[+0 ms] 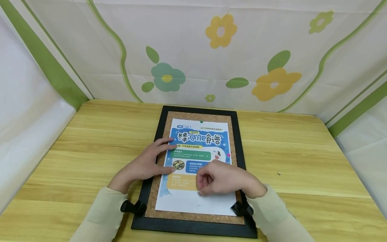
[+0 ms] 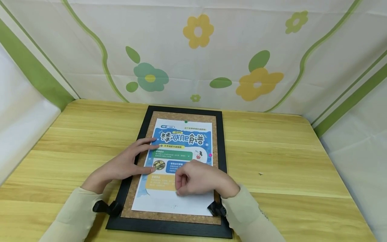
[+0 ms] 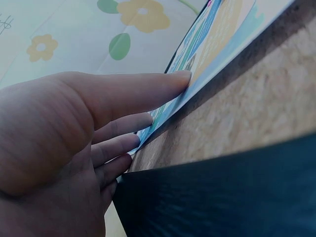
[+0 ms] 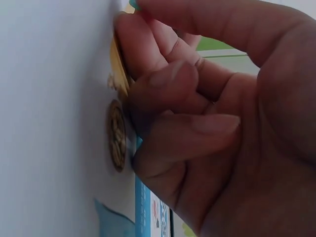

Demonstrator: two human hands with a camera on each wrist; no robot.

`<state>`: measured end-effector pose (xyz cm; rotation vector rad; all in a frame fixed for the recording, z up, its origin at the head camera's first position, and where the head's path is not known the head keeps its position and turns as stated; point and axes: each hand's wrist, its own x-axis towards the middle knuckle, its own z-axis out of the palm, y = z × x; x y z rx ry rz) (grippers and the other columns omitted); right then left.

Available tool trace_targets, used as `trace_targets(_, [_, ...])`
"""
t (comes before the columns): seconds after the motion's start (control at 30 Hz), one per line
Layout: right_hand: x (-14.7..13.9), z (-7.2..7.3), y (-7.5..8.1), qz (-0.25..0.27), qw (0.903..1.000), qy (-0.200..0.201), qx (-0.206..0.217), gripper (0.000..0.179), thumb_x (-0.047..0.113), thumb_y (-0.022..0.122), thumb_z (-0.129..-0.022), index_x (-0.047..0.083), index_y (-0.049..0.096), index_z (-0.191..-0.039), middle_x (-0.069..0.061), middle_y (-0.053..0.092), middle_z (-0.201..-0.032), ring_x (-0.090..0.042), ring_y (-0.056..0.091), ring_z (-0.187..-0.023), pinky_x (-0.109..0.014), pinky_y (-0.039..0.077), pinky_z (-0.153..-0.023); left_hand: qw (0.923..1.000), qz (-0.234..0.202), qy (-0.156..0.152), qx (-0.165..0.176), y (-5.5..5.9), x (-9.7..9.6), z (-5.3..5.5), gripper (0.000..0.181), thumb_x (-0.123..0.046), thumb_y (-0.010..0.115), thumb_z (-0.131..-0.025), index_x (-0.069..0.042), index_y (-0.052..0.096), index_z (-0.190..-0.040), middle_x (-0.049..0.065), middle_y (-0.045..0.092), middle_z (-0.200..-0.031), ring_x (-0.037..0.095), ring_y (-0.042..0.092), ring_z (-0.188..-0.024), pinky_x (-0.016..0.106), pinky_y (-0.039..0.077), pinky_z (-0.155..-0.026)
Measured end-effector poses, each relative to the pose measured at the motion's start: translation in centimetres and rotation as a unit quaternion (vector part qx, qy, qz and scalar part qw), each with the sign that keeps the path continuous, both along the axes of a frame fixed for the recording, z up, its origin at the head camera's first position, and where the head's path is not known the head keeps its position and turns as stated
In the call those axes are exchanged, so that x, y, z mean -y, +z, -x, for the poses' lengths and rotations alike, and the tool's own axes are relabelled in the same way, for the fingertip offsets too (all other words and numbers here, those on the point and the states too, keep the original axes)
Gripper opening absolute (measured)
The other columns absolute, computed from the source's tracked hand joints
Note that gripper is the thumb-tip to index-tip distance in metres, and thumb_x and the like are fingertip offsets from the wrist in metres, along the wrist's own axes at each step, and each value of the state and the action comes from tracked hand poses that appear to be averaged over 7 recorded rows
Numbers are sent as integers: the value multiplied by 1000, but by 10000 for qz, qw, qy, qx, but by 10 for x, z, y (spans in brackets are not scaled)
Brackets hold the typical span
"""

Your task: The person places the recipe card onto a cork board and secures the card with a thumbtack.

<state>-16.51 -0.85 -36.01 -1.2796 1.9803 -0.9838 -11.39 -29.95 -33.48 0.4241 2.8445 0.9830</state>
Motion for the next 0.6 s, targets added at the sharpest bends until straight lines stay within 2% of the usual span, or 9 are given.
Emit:
trace_targets(0.27, [3, -1, -2, -102, 9994, -97, -317, 11, 13, 77, -98, 20, 75, -90, 12, 63, -73, -1, 52, -62, -19, 43, -62, 10000, -13, -1, 13, 0, 0, 0, 70, -28, 87, -92, -8, 60, -154, 15, 35, -174, 53, 28, -159, 77, 29, -121])
trace_targets(0.6, [4, -1, -4, 89, 9994, -231, -260, 11, 12, 76, -99, 19, 73, -91, 10, 62, -73, -2, 52, -62, -19, 43, -61, 10000, -2, 1, -15, -1, 0, 1, 70, -28, 87, -92, -8, 60, -153, 15, 36, -173, 53, 29, -159, 77, 29, -121])
